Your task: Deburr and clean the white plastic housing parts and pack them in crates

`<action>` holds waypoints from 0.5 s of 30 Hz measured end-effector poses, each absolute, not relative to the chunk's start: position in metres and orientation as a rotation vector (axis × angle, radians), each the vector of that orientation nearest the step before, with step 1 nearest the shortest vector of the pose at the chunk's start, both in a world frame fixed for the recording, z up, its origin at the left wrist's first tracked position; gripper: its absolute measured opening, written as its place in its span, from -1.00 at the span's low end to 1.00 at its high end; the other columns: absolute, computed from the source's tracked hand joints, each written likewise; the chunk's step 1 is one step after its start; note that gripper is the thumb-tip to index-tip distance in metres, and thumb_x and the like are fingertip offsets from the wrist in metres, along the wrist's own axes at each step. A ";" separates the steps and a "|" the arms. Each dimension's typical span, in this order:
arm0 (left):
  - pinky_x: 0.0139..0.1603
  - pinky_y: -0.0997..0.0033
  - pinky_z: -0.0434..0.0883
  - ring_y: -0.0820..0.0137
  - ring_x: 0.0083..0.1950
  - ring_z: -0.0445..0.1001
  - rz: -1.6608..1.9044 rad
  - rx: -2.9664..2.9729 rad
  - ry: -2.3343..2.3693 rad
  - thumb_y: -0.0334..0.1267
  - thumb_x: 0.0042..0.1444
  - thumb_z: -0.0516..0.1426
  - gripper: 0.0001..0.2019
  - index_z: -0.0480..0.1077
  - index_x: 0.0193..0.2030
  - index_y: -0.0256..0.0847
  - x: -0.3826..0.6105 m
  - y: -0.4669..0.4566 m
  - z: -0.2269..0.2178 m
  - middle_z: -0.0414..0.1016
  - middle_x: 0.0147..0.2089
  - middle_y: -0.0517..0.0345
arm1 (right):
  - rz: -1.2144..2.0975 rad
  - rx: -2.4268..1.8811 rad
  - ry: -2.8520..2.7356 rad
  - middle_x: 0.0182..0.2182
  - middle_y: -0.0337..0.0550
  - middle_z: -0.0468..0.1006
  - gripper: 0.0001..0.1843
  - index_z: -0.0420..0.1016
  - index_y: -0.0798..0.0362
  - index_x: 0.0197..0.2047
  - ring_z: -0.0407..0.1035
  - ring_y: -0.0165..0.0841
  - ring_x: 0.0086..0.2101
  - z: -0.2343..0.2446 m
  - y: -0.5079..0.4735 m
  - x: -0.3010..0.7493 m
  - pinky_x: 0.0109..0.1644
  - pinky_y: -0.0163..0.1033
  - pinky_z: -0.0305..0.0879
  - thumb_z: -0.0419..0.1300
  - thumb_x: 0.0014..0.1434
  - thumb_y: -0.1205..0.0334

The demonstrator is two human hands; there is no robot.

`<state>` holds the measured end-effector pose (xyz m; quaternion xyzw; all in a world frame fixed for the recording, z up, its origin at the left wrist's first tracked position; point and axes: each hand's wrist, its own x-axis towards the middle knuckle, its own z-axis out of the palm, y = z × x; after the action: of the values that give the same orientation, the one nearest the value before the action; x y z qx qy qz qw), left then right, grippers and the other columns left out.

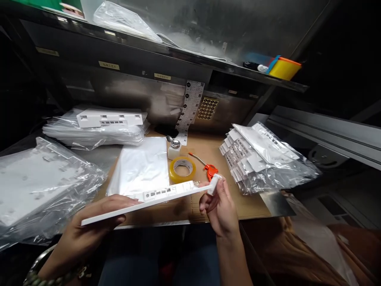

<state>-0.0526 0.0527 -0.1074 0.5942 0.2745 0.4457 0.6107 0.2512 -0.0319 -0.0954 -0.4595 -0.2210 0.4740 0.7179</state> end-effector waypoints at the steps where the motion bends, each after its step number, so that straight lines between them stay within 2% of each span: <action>1: 0.06 0.46 0.54 0.15 -0.01 0.64 1.035 1.474 0.628 -0.73 -0.01 0.20 -0.59 0.68 -0.12 -0.26 -0.047 0.052 -0.103 0.71 -0.08 -0.06 | 1.064 -1.002 -0.449 -0.33 -0.32 0.61 -0.53 0.31 -0.07 -0.14 0.38 -0.48 -0.65 -0.094 -0.031 0.249 -0.65 -0.39 0.25 0.27 0.21 -0.27; 4: 0.09 0.36 0.54 0.06 -0.02 0.64 1.052 1.624 0.605 -0.60 -0.02 0.30 -0.70 0.68 -0.12 -0.33 -0.036 0.049 -0.094 0.70 -0.11 -0.18 | 1.066 -0.943 -0.357 -0.45 -0.37 0.55 -0.57 0.38 -0.03 -0.21 0.39 -0.48 -0.61 -0.095 -0.029 0.246 -0.58 -0.38 0.34 0.33 0.18 -0.21; 6: 0.16 0.21 0.52 0.01 -0.03 0.65 1.053 1.632 0.585 -0.49 0.05 0.31 -0.78 0.69 -0.14 -0.32 -0.034 0.049 -0.092 0.70 -0.15 -0.21 | 1.065 -0.918 -0.313 -0.48 -0.38 0.51 -0.61 0.40 -0.02 -0.24 0.37 -0.50 -0.60 -0.096 -0.028 0.245 -0.53 -0.38 0.36 0.34 0.20 -0.16; 9: 0.27 -0.05 0.43 -0.04 0.00 0.64 1.046 1.616 0.569 -0.37 0.15 0.30 -0.84 0.69 -0.15 -0.23 -0.032 0.048 -0.093 0.70 -0.15 -0.19 | 1.074 -0.913 -0.275 -0.51 -0.37 0.47 -0.62 0.42 -0.01 -0.30 0.33 -0.51 -0.58 -0.098 -0.026 0.246 -0.51 -0.39 0.35 0.34 0.20 -0.15; 11: 0.35 -0.10 0.33 -0.05 0.08 0.61 1.069 1.597 0.578 -0.23 0.18 0.31 -0.84 0.69 -0.14 -0.19 -0.028 0.046 -0.095 0.70 -0.16 -0.16 | 1.086 -0.915 -0.293 -0.55 -0.36 0.42 -0.59 0.41 0.00 -0.37 0.31 -0.49 -0.58 -0.100 -0.025 0.247 -0.50 -0.38 0.33 0.30 0.24 -0.16; 13: 0.45 -0.07 0.19 -0.09 0.23 0.50 1.174 1.551 0.597 0.07 0.13 0.31 -0.64 0.69 -0.15 -0.19 -0.019 0.043 -0.098 0.69 -0.13 -0.17 | 1.088 -0.911 -0.341 -0.58 -0.35 0.37 -0.56 0.39 0.01 -0.44 0.27 -0.48 -0.58 -0.103 -0.023 0.248 -0.46 -0.36 0.33 0.25 0.28 -0.16; 15: 0.52 0.08 0.04 -0.07 0.45 0.25 1.366 1.353 0.640 0.43 -0.03 0.21 -0.30 0.67 -0.08 -0.19 -0.007 0.039 -0.100 0.61 0.11 -0.18 | 1.058 -0.901 -0.392 -0.58 -0.33 0.36 -0.54 0.38 0.00 -0.47 0.28 -0.46 -0.55 -0.106 -0.022 0.250 -0.39 -0.32 0.35 0.20 0.32 -0.15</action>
<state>-0.0073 0.0391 -0.1001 0.5666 0.2678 0.5719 0.5293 0.2500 -0.0220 -0.1061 -0.4122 -0.1796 0.4842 0.7506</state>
